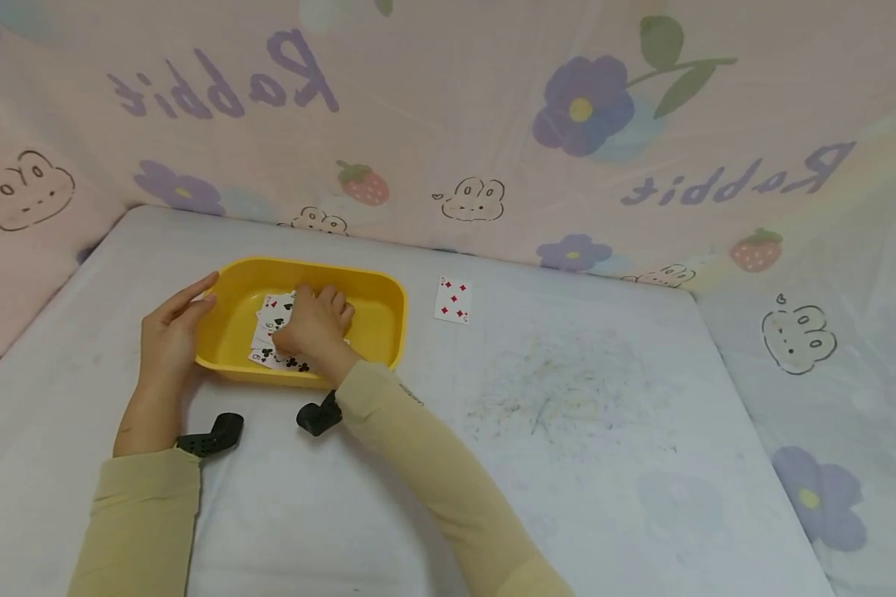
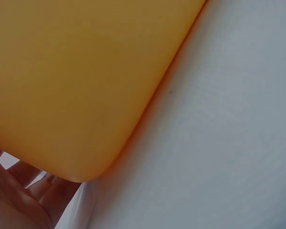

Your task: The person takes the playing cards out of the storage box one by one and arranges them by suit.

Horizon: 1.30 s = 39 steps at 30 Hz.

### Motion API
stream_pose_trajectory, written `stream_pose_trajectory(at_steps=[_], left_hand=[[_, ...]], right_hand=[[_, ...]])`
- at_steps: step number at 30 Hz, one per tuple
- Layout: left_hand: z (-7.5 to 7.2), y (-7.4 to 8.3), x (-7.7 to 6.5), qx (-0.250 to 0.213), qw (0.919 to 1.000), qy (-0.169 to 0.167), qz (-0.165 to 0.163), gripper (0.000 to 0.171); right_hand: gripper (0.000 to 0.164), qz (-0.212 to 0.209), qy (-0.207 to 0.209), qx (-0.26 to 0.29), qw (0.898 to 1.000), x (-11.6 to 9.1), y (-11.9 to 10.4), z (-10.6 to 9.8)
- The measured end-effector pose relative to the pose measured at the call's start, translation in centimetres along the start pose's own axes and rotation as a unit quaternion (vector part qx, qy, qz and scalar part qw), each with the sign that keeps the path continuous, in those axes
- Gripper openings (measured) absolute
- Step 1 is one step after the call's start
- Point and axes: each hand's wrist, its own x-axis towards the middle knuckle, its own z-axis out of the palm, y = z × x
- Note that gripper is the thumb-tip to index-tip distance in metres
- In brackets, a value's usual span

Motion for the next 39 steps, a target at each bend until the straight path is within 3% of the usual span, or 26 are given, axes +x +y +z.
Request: stream_pose_trajectory(at_steps=[5,10,15,20,26,30,35,39], left_hand=[[-0.1,0.0,-0.1,-0.012,0.9999,-0.008,0.008,0.038],[-0.1,-0.1,-0.3,-0.016,0.9998,-0.007,0.007,0.038],[0.1,-0.2,-0.2,-0.007,0.9999,-0.006,0.004,0.038],[-0.1,-0.1,-0.2,-0.012,0.9999,-0.006,0.002,0.038],[-0.3,-0.1,-0.2,-0.021,0.9998,-0.003,0.003,0.038],[-0.4,-0.1,-0.2,-0.025,0.9997,-0.003,0.007,0.037],[-0.4,-0.1,-0.3,-0.014,0.9997,-0.008,0.016,0.037],[-0.4,0.0,-0.3,-0.01,0.9998,-0.009,0.014,0.037]], right_hand=[[0.068,-0.095,-0.001,0.033,0.995,0.8,-0.2,0.3],[0.077,-0.165,-0.044,0.012,0.985,1.5,-0.1,0.7],[0.081,-0.158,-0.064,-0.008,0.985,1.6,0.2,0.7],[0.082,-0.11,-0.055,-0.021,0.992,1.2,0.1,0.6],[0.058,-0.081,-0.038,-0.027,0.996,0.9,0.3,0.1],[0.051,-0.09,-0.049,-0.025,0.994,0.6,0.9,-0.6],[0.062,-0.128,-0.077,-0.044,0.988,0.4,1.8,-1.5],[0.074,-0.16,-0.101,-0.097,0.977,0.2,2.4,-2.1]])
